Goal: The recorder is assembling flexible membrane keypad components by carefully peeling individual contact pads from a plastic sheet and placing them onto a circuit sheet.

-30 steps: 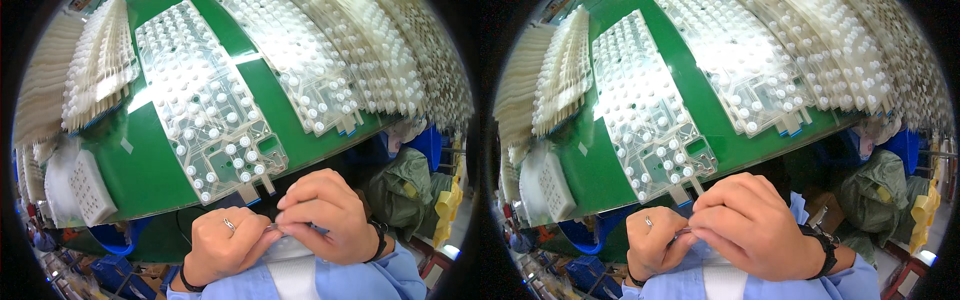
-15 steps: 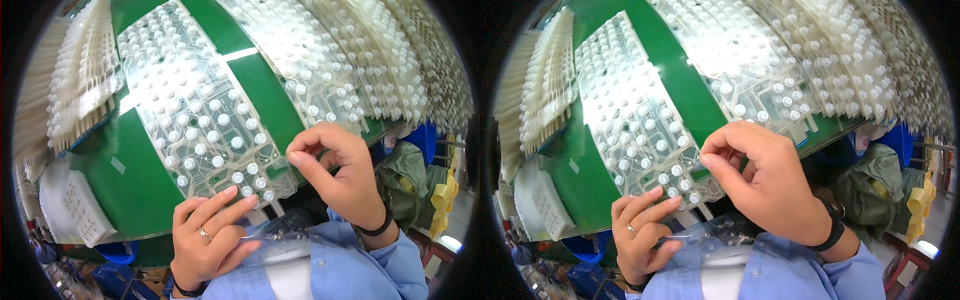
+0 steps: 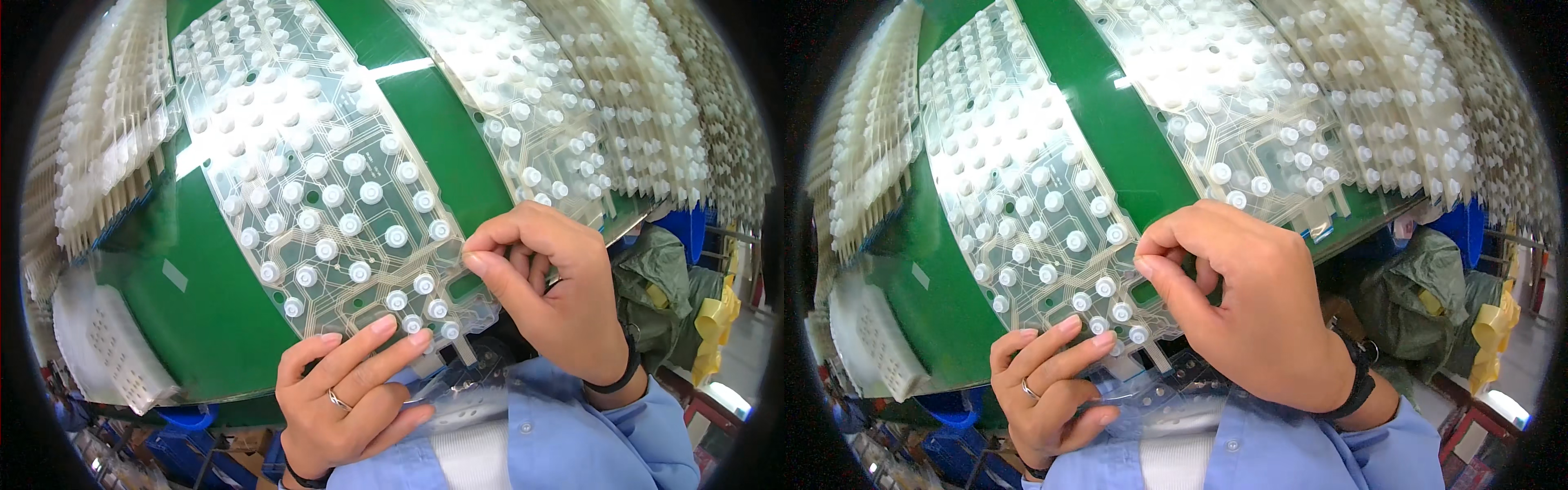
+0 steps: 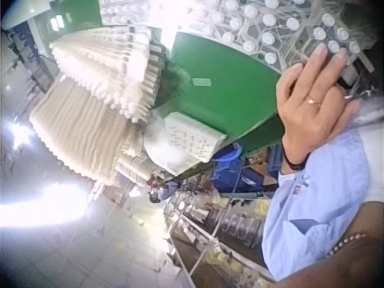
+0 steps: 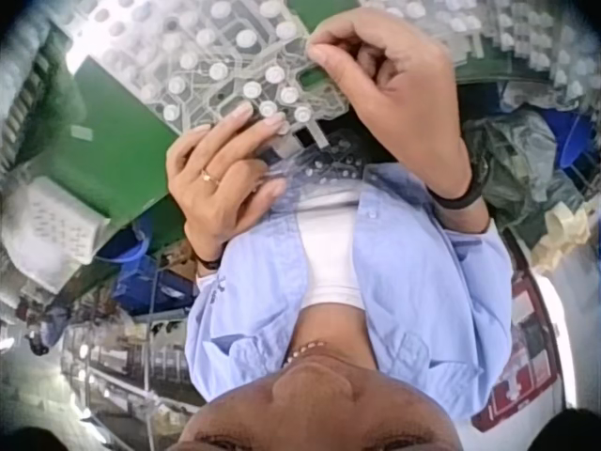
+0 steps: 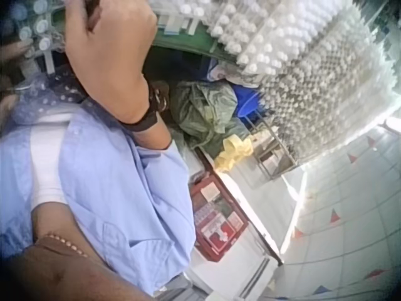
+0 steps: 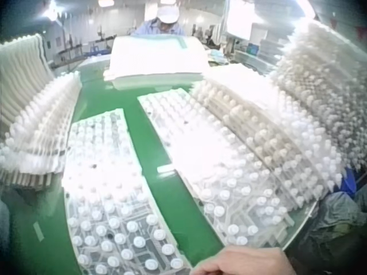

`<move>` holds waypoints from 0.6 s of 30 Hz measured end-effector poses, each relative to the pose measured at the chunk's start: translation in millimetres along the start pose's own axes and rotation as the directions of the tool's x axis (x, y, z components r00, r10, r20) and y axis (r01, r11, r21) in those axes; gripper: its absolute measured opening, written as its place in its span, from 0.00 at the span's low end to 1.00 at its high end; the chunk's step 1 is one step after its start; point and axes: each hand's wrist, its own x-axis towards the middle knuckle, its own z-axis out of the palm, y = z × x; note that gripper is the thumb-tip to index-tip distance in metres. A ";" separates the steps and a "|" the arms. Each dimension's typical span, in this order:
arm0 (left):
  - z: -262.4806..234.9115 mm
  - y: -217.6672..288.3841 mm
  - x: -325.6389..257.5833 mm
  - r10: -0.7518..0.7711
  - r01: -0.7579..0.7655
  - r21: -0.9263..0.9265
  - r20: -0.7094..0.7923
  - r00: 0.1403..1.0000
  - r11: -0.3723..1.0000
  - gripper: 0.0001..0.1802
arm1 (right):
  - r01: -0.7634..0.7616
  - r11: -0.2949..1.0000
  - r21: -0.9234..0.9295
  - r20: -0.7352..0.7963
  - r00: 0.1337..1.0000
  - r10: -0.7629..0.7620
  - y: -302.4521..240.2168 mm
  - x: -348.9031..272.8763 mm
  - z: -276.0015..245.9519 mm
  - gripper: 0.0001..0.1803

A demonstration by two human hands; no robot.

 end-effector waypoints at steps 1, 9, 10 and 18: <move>0.8 -1.1 0.7 0.003 -0.003 -0.005 0.001 1.000 1.000 0.22 | -0.009 1.000 -0.002 0.000 1.000 0.009 0.2 0.1 -0.3 0.02; -0.2 -0.2 1.4 0.000 0.000 0.000 0.002 1.000 1.000 0.22 | 0.002 1.000 -0.011 0.008 1.000 -0.002 1.5 0.6 -1.0 0.02; -0.3 -0.2 1.1 0.000 0.000 0.002 0.000 1.000 1.000 0.22 | 0.001 1.000 -0.010 0.010 1.000 -0.001 1.3 0.9 -0.8 0.02; -0.2 -0.1 1.9 -0.004 0.004 -0.004 -0.004 1.000 1.000 0.21 | -0.014 0.999 -0.032 -0.005 1.000 0.014 -1.9 0.8 1.4 0.03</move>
